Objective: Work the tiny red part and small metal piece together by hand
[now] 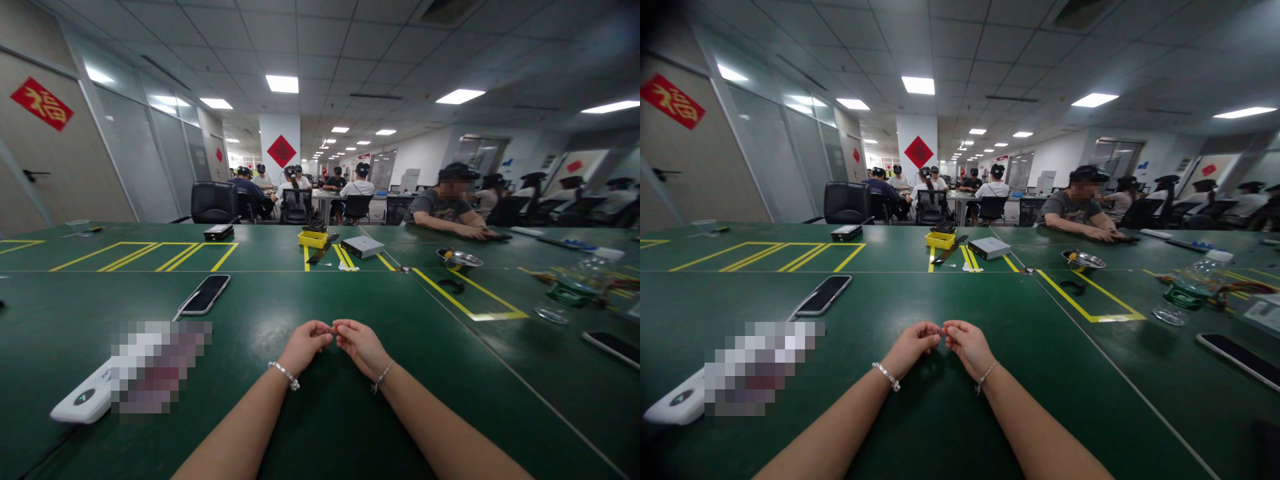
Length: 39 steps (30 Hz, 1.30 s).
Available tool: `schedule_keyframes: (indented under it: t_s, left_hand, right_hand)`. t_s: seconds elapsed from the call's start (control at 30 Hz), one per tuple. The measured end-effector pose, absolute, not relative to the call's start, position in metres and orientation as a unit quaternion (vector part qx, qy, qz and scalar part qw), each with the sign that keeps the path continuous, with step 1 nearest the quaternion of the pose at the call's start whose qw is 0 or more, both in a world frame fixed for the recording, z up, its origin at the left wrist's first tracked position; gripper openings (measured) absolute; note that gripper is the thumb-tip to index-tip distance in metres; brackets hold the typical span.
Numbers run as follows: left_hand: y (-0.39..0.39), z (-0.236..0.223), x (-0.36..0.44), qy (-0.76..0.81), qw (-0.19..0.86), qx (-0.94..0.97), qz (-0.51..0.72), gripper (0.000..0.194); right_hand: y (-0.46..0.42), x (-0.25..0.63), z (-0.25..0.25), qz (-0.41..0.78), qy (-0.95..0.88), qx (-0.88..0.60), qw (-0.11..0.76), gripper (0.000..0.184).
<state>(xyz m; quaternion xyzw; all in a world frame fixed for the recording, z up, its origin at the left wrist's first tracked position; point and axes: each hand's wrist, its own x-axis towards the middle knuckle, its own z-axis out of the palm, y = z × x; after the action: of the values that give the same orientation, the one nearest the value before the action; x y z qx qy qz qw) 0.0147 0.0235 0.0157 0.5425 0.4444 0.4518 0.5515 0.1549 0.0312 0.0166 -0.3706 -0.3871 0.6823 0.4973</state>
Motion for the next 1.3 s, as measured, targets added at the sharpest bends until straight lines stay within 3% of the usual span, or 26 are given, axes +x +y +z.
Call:
schedule_keyframes:
  t_s: [0.17, 0.43, 0.67, 1.0, 1.3]
  left_hand:
    - [0.024, 0.016, 0.015, 0.432, 0.559, 0.547, 0.449, 0.019]
    - [0.024, 0.014, 0.015, 0.447, 0.532, 0.566, 0.444, 0.013]
    - [0.024, 0.013, 0.017, 0.441, 0.543, 0.553, 0.453, 0.018]
    - [0.024, 0.014, 0.018, 0.435, 0.569, 0.520, 0.466, 0.018]
    - [0.026, 0.012, 0.015, 0.411, 0.601, 0.460, 0.509, 0.016]
  right_hand:
    - [0.031, 0.153, 0.014, 0.635, -0.420, -0.387, 0.520, 0.021]
    - [0.026, 0.149, 0.024, 0.447, -0.576, -0.476, 0.491, 0.015]
    - [0.025, 0.144, 0.021, 0.387, -0.593, -0.494, 0.505, 0.017]
    - [0.027, 0.144, 0.020, 0.335, -0.632, -0.458, 0.528, 0.017]
    - [0.026, 0.142, 0.016, 0.437, -0.626, -0.426, 0.485, 0.032]
